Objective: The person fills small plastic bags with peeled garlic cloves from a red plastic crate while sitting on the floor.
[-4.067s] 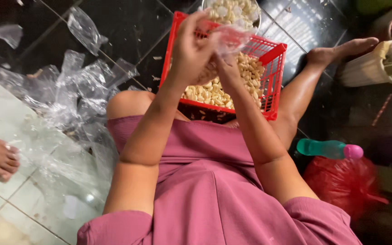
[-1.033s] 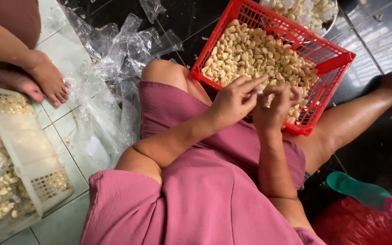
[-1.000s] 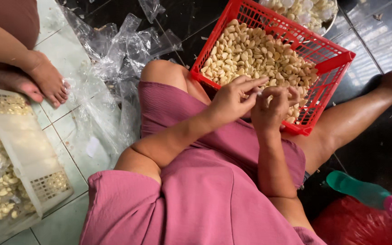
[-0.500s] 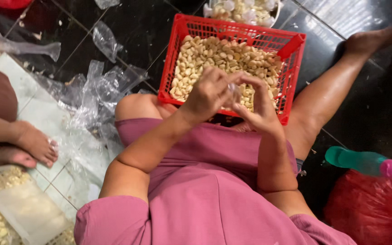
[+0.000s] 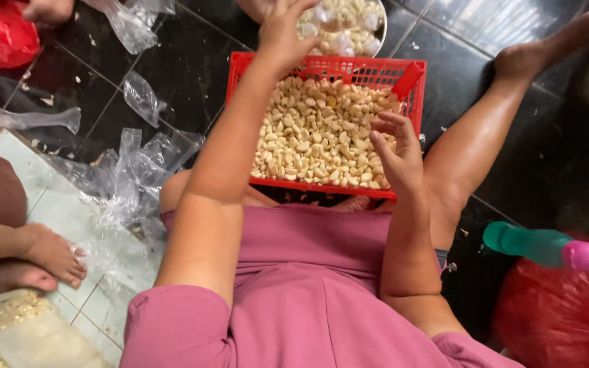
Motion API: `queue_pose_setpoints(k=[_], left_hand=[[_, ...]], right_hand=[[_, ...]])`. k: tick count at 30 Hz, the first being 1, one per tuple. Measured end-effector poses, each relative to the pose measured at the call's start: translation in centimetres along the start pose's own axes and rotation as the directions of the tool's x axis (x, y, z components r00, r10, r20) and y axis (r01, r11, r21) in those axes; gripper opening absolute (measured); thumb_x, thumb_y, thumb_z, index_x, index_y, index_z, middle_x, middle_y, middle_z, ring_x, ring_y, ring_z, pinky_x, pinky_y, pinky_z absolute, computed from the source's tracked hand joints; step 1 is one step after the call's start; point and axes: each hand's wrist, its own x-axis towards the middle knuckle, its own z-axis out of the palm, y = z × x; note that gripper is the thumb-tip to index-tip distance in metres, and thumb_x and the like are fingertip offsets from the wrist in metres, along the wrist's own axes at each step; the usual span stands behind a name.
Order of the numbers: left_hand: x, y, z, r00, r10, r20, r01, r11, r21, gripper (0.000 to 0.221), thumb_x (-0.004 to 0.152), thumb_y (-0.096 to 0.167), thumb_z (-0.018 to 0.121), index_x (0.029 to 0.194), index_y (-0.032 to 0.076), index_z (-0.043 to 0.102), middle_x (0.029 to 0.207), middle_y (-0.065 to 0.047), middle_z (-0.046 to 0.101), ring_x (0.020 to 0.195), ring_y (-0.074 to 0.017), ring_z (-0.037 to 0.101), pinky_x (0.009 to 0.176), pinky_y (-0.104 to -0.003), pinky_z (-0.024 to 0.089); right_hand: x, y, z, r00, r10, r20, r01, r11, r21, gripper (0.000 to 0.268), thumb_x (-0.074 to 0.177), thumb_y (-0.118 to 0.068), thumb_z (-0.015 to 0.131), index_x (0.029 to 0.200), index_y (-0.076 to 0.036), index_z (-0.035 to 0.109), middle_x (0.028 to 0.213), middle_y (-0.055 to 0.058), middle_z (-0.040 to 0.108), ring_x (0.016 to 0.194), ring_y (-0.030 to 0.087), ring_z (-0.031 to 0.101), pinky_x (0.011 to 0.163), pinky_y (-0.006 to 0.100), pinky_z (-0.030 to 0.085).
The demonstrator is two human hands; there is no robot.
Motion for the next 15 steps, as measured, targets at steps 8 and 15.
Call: queue_pose_setpoints(k=[8,15], left_hand=[[-14.7,-12.2,-11.6,0.728,-0.666,0.161,0.505,0.680,0.532,0.028,0.096,0.032,0.072,0.117,0.013,0.073,0.101,-0.019,0.069,0.100,-0.0433,0.069,0.087,-0.056,0.054],[-27.2,-15.2,-16.2,-0.005,-0.925,0.379,0.574,0.308,0.759,0.061,0.082,0.054,0.074,0.121,0.007,0.077,0.135,-0.012,0.070,0.134,-0.0330,0.058,0.116,-0.045,0.042]], right_hand=[[0.7,1.0,0.2,0.997,0.068,0.047,-0.068,0.998,0.002,0.035,0.101,-0.014,0.073,0.134,-0.012,0.062,0.116,0.012,0.070,0.111,0.018,0.065,0.100,0.036,0.052],[0.8,1.9,1.8,0.986,0.125,0.108,-0.116,0.990,-0.085,0.037,0.101,-0.014,0.073,0.135,-0.009,0.062,0.116,0.015,0.069,0.112,0.022,0.065,0.100,0.042,0.053]])
